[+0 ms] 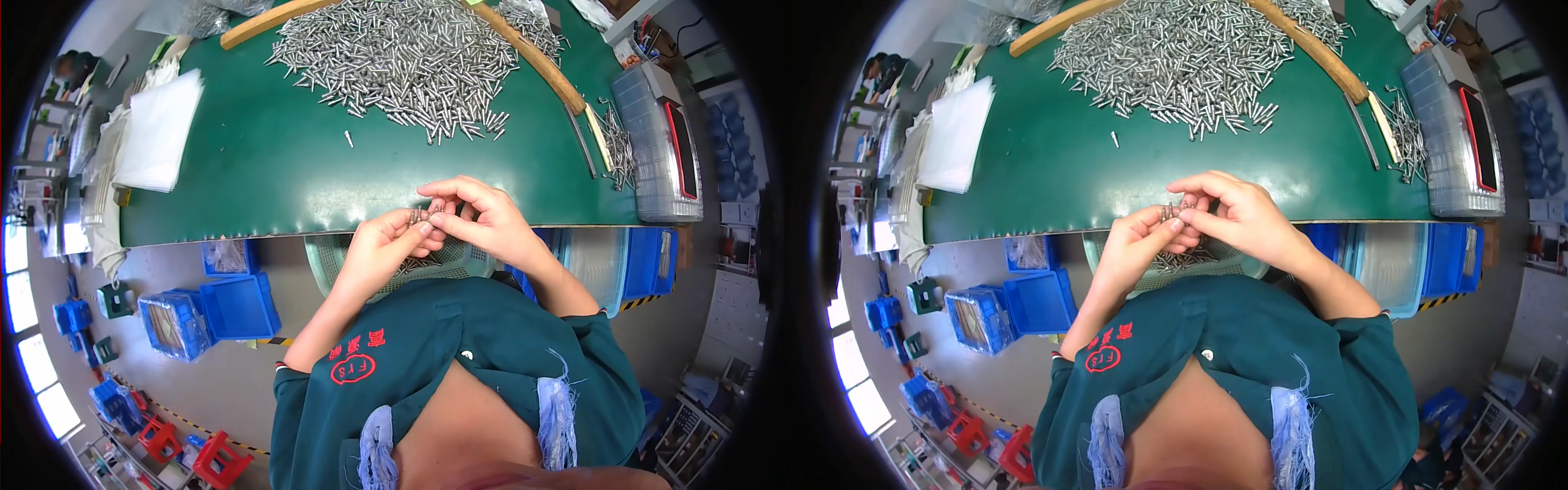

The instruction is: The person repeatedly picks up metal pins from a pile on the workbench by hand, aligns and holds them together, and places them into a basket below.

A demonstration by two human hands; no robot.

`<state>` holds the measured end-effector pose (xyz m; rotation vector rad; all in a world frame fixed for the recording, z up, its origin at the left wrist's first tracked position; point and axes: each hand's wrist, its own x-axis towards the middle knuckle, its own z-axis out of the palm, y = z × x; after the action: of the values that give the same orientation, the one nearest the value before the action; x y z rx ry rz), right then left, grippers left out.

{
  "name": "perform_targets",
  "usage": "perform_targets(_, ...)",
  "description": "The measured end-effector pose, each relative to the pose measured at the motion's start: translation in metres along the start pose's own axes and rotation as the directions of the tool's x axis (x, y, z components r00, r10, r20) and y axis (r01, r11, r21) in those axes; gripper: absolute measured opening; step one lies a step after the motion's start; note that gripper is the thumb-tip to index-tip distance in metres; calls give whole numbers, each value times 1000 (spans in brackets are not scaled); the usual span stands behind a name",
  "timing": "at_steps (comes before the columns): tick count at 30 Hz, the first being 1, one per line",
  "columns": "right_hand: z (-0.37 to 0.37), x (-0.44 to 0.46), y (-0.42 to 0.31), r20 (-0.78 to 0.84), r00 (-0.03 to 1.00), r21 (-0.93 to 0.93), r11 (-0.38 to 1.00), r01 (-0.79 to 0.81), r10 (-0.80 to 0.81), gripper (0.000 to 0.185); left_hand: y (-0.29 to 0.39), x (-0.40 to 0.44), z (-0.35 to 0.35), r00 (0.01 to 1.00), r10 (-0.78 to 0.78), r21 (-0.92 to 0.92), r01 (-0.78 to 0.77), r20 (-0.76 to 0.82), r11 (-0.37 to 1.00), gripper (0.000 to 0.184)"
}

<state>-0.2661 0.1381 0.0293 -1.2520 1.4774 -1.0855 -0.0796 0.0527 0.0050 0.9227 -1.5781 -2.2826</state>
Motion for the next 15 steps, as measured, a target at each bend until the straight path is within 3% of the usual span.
perform_targets(9, 5, 3, 4, -25, 999, 6, 999, 34, -34, 30, -1, 1, 2, 962, 156, 170, -119, -225, 978, 22)
perform_targets(15, 8, 5, 10, -49, 997, -24, 998, 55, -56, 22, 5, -1, 4, 937, 232, 349, -132, -261, 928, 22)
